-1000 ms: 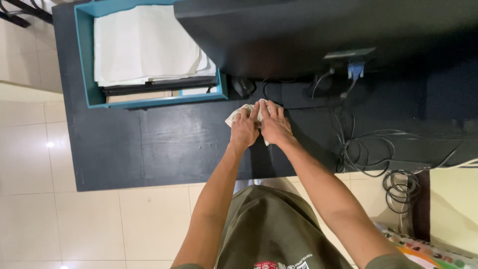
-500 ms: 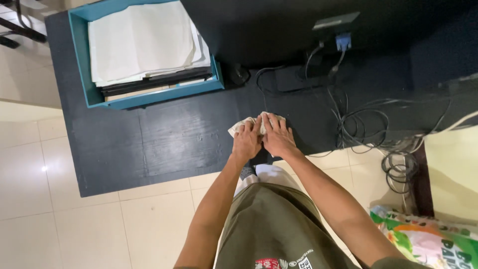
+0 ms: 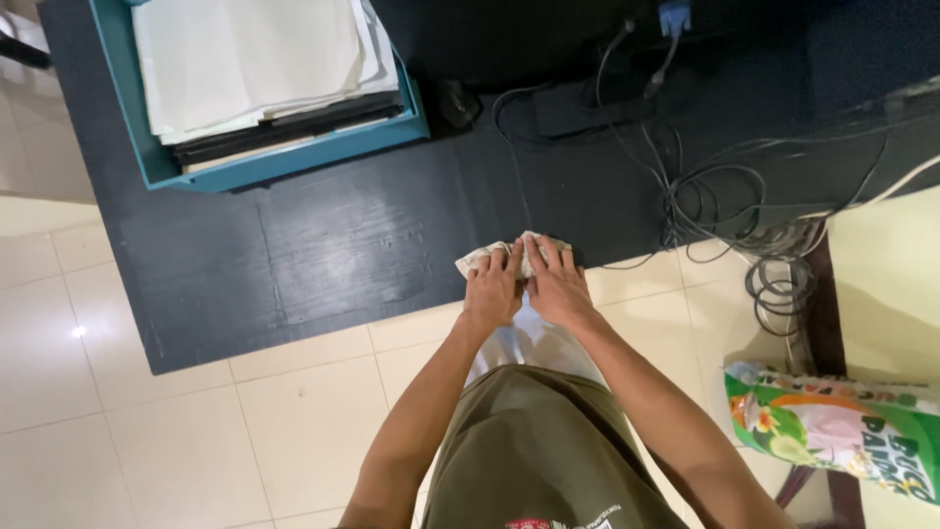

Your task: The person wipes a black desk surface with a cloth, moving a blue storage box and a tripod to clean underneath them. They also wipe around a computer monitor and keyboard, then reposition the items on the desk.

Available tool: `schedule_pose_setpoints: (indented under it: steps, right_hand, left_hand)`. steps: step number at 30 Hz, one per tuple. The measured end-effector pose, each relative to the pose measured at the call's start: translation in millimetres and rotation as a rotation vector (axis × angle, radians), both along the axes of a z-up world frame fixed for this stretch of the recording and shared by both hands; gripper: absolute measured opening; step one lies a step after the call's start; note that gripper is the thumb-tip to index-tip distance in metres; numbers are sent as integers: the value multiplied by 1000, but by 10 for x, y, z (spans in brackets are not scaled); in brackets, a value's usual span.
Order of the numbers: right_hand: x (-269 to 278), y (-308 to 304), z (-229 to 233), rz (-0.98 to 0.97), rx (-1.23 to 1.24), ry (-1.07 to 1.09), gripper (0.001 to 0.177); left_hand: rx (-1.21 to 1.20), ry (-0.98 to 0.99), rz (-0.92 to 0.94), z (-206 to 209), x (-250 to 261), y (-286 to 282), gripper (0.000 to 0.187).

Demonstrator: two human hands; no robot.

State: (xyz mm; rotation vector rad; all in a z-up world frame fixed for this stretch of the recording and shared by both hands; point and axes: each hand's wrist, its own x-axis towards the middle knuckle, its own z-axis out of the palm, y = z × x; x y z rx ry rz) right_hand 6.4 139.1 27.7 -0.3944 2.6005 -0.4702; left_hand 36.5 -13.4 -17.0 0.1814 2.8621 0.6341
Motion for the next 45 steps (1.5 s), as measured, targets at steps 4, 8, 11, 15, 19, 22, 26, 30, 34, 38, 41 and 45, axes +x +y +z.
schedule_pose_setpoints:
  steps: [4, 8, 11, 15, 19, 22, 26, 30, 34, 38, 41, 45]
  right_hand:
    - [108, 72, -68, 10, -56, 61, 79]
    - [32, 96, 7, 33, -14, 20, 82]
    - [-97, 142, 58, 53, 35, -28, 83]
    - [-407, 199, 68, 59, 63, -179, 87]
    - [-854, 307, -51, 67, 52, -105, 88]
    - [-1295, 377, -7, 33, 69, -102, 87]
    - [-1684, 400, -136, 74, 73, -62, 91]
    - [-1839, 320, -77, 50, 104, -115, 94]
    - [-1851, 369, -74, 93, 129, -114, 96]
    - [-1736, 404, -70, 78, 74, -97, 94]
    - [-1524, 414, -40, 90, 59, -61, 94]
    - [-999, 454, 11, 98, -10, -18, 85]
  left_hand:
    - [-7, -73, -17, 120, 65, 111, 84]
    - [-56, -78, -16, 136, 20, 244, 87]
    - [-98, -129, -34, 175, -94, 331, 87]
    - [-127, -292, -53, 326, -414, 406, 91]
    - [-111, -247, -70, 100, -871, 478, 90]
    - [-85, -186, -73, -244, -1275, 541, 83]
    - [-214, 11, -164, -655, -1648, 561, 87]
    - [-299, -57, -243, -397, -1845, 554, 94]
    - [-244, -57, -239, -355, -1846, 544, 95]
    - [-88, -136, -49, -302, -1672, 502, 95]
    - [33, 18, -43, -265, -1427, 465, 95]
    - [95, -100, 69, 389, -1014, 443, 87]
